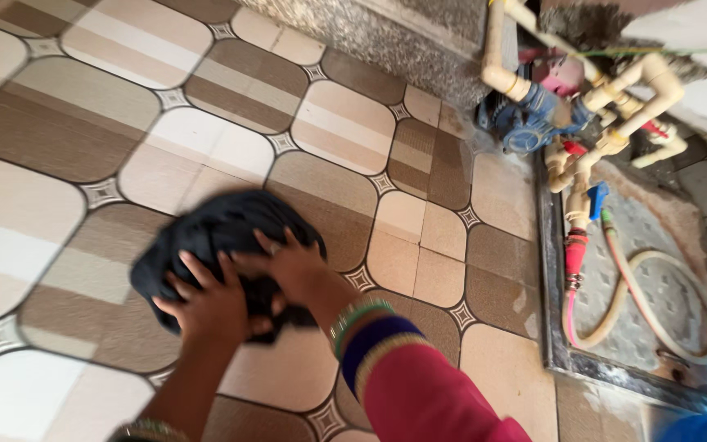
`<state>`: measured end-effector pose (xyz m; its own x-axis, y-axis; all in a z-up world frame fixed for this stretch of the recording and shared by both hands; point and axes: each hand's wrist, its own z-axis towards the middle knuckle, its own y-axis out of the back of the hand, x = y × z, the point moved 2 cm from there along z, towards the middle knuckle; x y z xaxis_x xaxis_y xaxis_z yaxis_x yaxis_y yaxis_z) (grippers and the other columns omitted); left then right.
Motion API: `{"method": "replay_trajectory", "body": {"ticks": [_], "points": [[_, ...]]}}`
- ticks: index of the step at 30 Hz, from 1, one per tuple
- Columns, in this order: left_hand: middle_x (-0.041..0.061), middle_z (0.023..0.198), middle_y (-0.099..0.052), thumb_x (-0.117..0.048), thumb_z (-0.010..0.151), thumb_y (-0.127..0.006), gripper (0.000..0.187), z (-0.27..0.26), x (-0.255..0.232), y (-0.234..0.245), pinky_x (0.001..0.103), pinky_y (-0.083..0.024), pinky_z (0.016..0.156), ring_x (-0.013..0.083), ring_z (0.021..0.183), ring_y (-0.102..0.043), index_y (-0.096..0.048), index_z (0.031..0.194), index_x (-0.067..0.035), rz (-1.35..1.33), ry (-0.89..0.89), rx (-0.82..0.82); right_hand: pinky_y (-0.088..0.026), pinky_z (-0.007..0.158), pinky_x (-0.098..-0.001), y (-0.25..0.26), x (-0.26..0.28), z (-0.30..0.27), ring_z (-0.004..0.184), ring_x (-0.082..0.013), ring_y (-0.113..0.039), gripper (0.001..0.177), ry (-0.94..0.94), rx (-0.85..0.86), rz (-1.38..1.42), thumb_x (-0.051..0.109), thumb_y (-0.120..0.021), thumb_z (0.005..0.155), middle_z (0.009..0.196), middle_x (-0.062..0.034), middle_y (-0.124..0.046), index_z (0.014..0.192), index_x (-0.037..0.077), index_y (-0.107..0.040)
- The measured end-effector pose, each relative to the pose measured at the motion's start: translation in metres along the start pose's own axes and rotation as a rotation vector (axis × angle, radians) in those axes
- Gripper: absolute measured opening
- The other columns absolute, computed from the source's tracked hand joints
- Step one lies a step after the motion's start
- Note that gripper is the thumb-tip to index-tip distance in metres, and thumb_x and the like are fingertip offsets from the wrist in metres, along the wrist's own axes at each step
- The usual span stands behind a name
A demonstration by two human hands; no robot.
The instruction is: The person scrubs a tiled floor using a dark cloth held in both hands. They move the cloth back and forth across the patterned tiles, focusing on specific areas near a wall and a shoe rack.
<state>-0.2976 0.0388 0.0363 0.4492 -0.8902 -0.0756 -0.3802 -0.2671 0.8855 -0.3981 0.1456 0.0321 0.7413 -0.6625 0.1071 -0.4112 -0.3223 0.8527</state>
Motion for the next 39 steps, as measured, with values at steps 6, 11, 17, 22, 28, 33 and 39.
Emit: {"method": "replay_trajectory", "body": {"ticks": [6,11,17,22,28,33,39], "points": [[0.033,0.164,0.018,-0.076,0.069,-0.077,0.133,0.06,-0.015,-0.011,0.081,-0.015,0.107,0.0612,0.148,-0.003,-0.002,0.164,-0.024,-0.054,0.123,0.004,-0.02,0.115,-0.0748,-0.004,-0.034,0.042,0.156,-0.0337,-0.019,0.097,-0.034,-0.169,0.125,0.033,-0.086,0.076,0.169,0.0133,-0.02,0.15,0.058,-0.029],[0.035,0.163,0.015,-0.057,0.095,-0.057,0.094,0.041,-0.019,-0.037,0.083,-0.014,0.103,0.0623,0.145,-0.004,-0.002,0.165,-0.026,0.055,0.061,-0.13,-0.01,0.116,-0.0771,-0.011,-0.02,-0.011,0.156,-0.0351,-0.017,0.09,-0.085,-0.24,0.255,0.018,-0.084,0.077,0.167,0.009,-0.028,0.149,0.05,-0.04],[0.029,0.167,-0.006,-0.06,0.083,-0.065,0.095,-0.066,-0.061,-0.098,0.077,-0.025,0.109,0.0545,0.148,-0.024,-0.021,0.161,-0.029,0.224,-0.075,-0.283,-0.007,0.117,-0.0743,-0.088,-0.013,-0.149,0.152,-0.041,-0.024,0.09,-0.116,-0.526,0.469,0.011,-0.086,0.064,0.159,-0.0042,-0.042,0.144,0.035,-0.053],[0.026,0.168,-0.012,-0.065,0.061,-0.081,0.116,-0.156,-0.116,-0.142,0.078,-0.026,0.109,0.0523,0.148,-0.03,-0.029,0.162,-0.041,0.208,-0.101,-0.204,-0.007,0.111,-0.0786,-0.152,-0.015,-0.246,0.151,-0.0476,-0.024,0.09,-0.189,-0.516,0.476,0.006,-0.083,0.062,0.159,-0.0071,-0.044,0.144,0.035,-0.058],[0.031,0.168,-0.002,-0.065,0.071,-0.079,0.116,-0.15,-0.132,-0.107,0.078,-0.019,0.108,0.0574,0.151,-0.017,-0.019,0.164,-0.031,0.149,-0.118,-0.016,-0.004,0.106,-0.0852,-0.131,-0.047,-0.222,0.152,-0.0472,-0.017,0.086,-0.192,-0.407,0.466,0.004,-0.077,0.066,0.16,-0.005,-0.04,0.142,0.037,-0.057],[0.037,0.162,0.009,-0.062,0.084,-0.071,0.11,-0.08,-0.16,-0.051,0.078,-0.012,0.11,0.0605,0.147,-0.006,-0.008,0.162,-0.019,0.04,-0.133,-0.012,-0.007,0.106,-0.0862,-0.087,-0.107,-0.154,0.154,-0.042,-0.02,0.077,-0.153,-0.468,0.478,0.006,-0.074,0.071,0.16,-0.0005,-0.042,0.139,0.039,-0.057],[0.033,0.165,0.019,-0.059,0.089,-0.069,0.108,-0.011,-0.207,-0.008,0.079,-0.011,0.111,0.0604,0.151,0.003,-0.001,0.165,-0.022,-0.002,-0.108,0.09,-0.004,0.108,-0.0855,-0.043,-0.185,-0.106,0.155,-0.0378,-0.021,0.073,-0.209,-0.399,0.545,0.009,-0.076,0.074,0.161,0.0041,-0.043,0.136,0.044,-0.06]]}}
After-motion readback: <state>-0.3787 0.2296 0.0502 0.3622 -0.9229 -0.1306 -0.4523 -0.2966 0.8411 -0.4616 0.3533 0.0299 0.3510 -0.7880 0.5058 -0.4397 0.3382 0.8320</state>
